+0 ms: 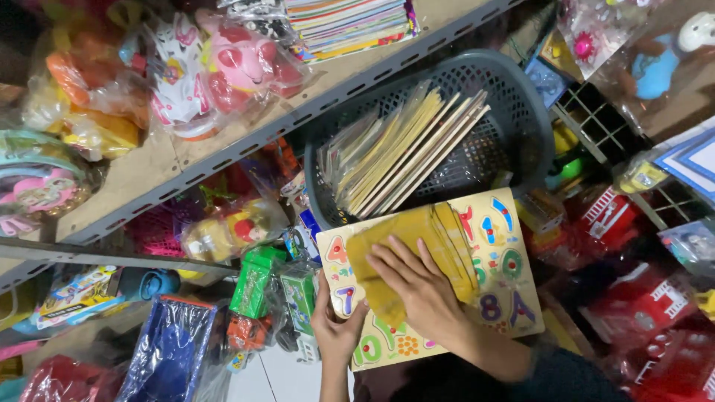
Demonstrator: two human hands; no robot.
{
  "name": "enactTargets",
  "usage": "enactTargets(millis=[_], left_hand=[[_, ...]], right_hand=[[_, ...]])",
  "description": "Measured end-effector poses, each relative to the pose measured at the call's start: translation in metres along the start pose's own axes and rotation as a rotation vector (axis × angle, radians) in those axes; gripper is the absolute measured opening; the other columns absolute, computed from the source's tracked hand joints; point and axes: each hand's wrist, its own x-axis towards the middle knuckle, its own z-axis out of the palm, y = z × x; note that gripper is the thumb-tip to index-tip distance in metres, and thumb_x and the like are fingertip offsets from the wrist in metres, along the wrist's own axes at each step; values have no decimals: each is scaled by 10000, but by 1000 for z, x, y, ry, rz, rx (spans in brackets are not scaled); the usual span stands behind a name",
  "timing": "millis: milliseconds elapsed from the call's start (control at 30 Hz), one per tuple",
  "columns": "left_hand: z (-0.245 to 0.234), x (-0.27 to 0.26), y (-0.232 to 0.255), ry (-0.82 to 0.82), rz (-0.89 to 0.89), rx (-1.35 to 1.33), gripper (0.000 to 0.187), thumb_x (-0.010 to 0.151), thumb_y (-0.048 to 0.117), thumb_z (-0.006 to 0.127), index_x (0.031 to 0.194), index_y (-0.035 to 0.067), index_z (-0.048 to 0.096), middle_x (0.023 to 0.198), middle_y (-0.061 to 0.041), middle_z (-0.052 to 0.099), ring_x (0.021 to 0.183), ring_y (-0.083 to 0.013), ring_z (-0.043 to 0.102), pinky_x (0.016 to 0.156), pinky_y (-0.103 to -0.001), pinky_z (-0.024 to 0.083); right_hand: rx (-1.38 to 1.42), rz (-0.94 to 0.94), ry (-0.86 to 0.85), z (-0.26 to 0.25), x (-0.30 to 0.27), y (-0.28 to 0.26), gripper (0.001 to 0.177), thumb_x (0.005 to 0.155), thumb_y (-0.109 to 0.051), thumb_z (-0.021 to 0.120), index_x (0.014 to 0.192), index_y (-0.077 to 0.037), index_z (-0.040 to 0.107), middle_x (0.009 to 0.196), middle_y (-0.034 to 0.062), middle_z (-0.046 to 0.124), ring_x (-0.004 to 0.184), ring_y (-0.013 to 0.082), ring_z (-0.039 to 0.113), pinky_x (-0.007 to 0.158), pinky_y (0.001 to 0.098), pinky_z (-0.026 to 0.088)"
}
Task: Cleaning a wooden toy puzzle with a cloth in a stockroom.
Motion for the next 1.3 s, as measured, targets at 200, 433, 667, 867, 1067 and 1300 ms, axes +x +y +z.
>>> enactTargets(millis=[200, 433, 667, 867, 1067, 1300], left_hand=[[2, 1, 3, 22, 12, 35, 941, 755, -78, 805, 1553, -81, 305, 1305, -178, 687, 1044, -165, 689, 887, -291, 570], [7, -2, 14, 40, -42, 0, 945, 767, -53, 806, 1558, -79, 290, 1246, -190, 714, 995, -172, 703, 850, -299, 579], [12, 0, 22, 15, -51, 1, 882, 775, -55, 782, 1538, -86, 342, 1217, -194, 727, 986, -183, 718, 834, -306, 593], [11, -2, 25, 21, -23, 8, 879, 774, -63, 777, 1535, -80, 339, 1202, -192, 726, 985, -185, 724, 825, -307, 602], [5, -2, 14, 30, -13, -11, 882, 772, -70, 778, 1535, -93, 335, 1211, -201, 726, 988, -191, 721, 833, -307, 597], [6, -2, 25, 84, -52, 49, 880, 763, -64, 777, 1526, -100, 339, 1190, -209, 736, 965, -190, 742, 806, -312, 623]], right_hand=[[60, -55, -25, -6, -45, 15, 665, 790, -9, 576, 1445, -121, 568, 1553, 72, 519, 1494, 299, 397, 1210, 540, 242], [13, 102, 137, -32, -86, 53, 643, 793, -268, 659, 1413, -132, 558, 1533, 58, 530, 1490, 285, 407, 1245, 523, 211], [-17, 267, 234, -43, -92, 69, 645, 774, 53, 524, 1394, -117, 582, 1504, 98, 560, 1485, 310, 437, 1242, 490, 276], [-149, 410, 350, -27, -98, 71, 715, 714, -42, 622, 1426, -82, 562, 1516, 149, 549, 1472, 350, 430, 1225, 494, 307], [-59, 270, 268, -34, -93, 60, 614, 803, 45, 577, 1401, -93, 583, 1493, 128, 576, 1467, 325, 449, 1221, 513, 320], [-18, 288, 323, -34, -124, 48, 587, 832, -112, 631, 1410, -58, 545, 1489, 150, 540, 1450, 371, 437, 1182, 497, 338]])
